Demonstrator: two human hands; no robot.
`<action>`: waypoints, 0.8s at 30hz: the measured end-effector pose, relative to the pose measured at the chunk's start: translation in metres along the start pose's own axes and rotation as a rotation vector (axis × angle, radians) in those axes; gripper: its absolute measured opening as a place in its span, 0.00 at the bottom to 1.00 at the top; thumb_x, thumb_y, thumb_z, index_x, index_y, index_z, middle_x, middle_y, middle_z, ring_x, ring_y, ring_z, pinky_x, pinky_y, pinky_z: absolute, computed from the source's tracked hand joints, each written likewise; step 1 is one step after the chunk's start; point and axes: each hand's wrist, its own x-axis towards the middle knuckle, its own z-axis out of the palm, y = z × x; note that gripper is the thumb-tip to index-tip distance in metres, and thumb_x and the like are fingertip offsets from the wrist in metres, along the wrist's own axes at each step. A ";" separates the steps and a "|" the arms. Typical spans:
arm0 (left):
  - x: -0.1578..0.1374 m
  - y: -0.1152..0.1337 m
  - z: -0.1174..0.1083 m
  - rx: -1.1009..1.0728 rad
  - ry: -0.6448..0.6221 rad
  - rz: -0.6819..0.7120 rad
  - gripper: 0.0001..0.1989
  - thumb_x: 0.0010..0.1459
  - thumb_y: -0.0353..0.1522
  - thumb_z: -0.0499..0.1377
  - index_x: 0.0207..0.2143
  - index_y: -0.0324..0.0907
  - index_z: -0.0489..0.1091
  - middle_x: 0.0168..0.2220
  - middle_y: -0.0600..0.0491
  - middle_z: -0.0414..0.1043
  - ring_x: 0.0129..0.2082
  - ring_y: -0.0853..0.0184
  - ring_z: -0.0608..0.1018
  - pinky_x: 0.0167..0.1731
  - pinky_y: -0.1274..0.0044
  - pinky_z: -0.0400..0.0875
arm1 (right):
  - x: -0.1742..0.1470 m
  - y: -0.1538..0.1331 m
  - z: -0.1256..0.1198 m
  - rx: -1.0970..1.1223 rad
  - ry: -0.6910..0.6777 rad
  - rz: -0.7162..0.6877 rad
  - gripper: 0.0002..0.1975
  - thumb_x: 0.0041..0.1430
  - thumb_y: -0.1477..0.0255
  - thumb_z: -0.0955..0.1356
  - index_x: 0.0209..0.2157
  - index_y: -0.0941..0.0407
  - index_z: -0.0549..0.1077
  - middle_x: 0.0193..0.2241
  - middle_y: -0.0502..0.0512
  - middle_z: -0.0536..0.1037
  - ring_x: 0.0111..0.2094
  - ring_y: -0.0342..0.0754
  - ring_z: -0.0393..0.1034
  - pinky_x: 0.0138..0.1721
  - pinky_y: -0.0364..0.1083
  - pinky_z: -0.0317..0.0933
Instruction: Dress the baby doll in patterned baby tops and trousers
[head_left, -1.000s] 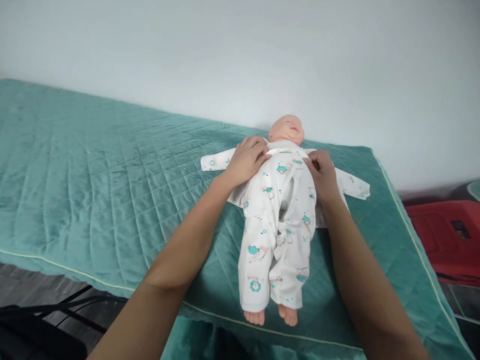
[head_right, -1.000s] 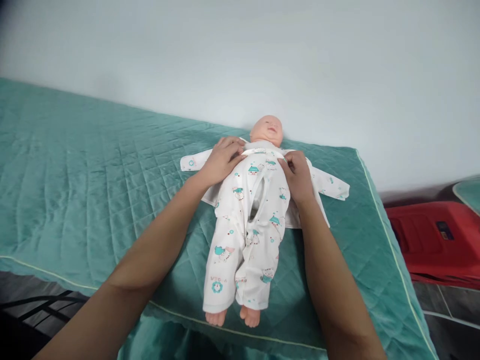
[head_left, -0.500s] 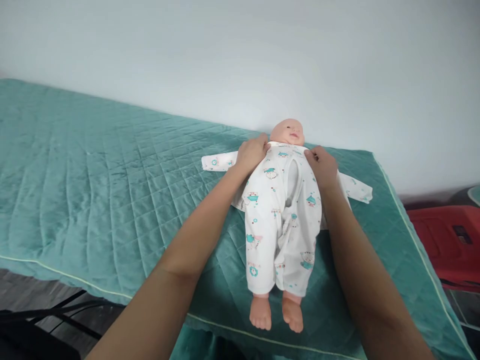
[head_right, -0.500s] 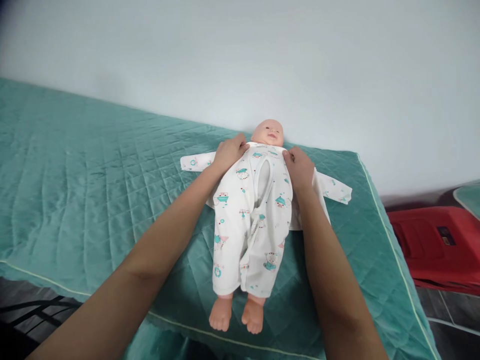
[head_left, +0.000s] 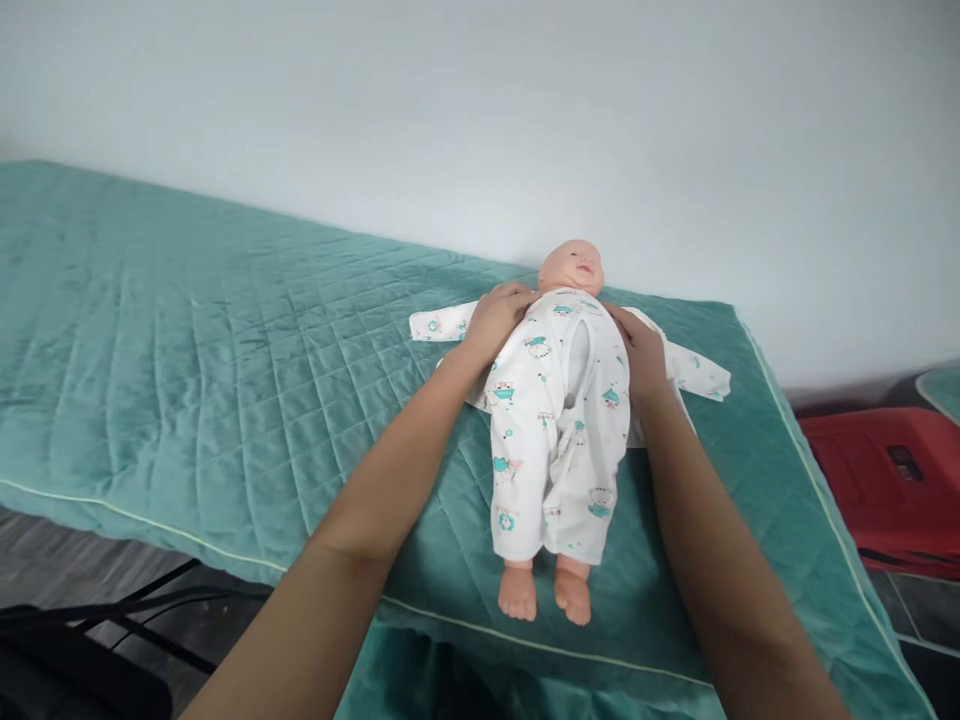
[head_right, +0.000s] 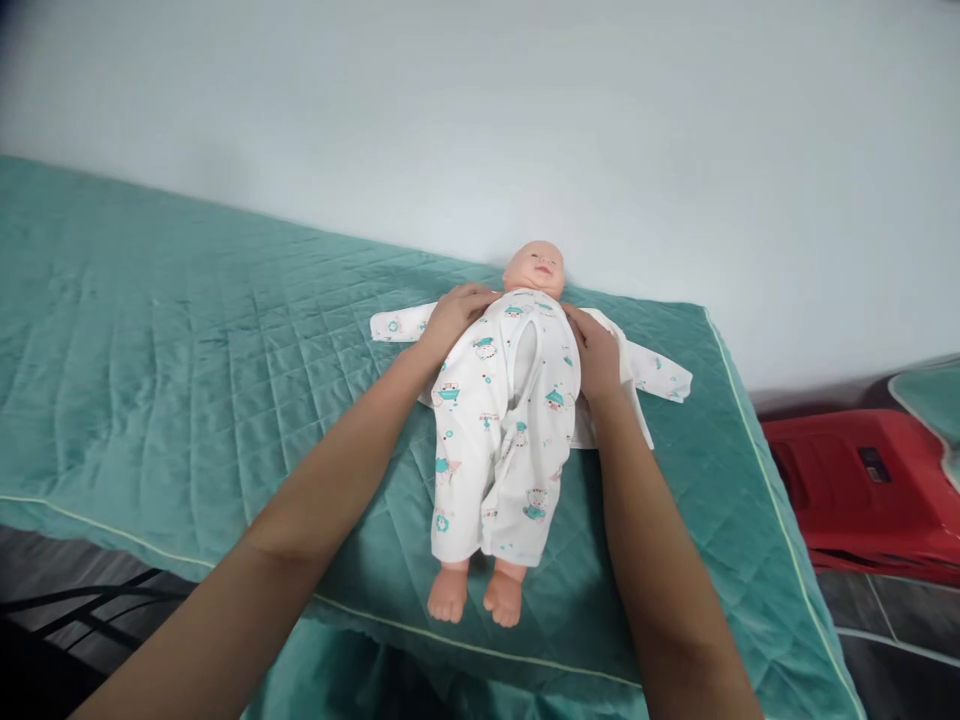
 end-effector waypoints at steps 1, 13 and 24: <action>-0.003 0.000 0.000 -0.002 0.010 -0.004 0.19 0.68 0.31 0.50 0.52 0.52 0.77 0.52 0.51 0.76 0.51 0.59 0.75 0.53 0.67 0.66 | -0.003 0.000 -0.001 0.010 -0.009 0.002 0.19 0.66 0.66 0.62 0.54 0.51 0.76 0.53 0.54 0.78 0.55 0.55 0.72 0.58 0.56 0.62; -0.070 0.020 -0.017 -0.073 0.205 -0.152 0.14 0.63 0.27 0.51 0.48 0.41 0.72 0.60 0.45 0.68 0.61 0.62 0.68 0.63 0.67 0.61 | -0.063 -0.033 -0.010 0.098 0.158 0.177 0.20 0.67 0.64 0.62 0.56 0.51 0.75 0.56 0.55 0.76 0.60 0.53 0.68 0.64 0.58 0.58; -0.272 0.138 -0.054 -0.321 0.100 -0.277 0.06 0.65 0.30 0.54 0.43 0.48 0.69 0.42 0.51 0.73 0.43 0.65 0.76 0.43 0.72 0.73 | -0.195 -0.138 -0.028 -0.122 -0.320 -0.155 0.15 0.61 0.68 0.68 0.50 0.50 0.72 0.63 0.58 0.68 0.69 0.59 0.51 0.67 0.68 0.45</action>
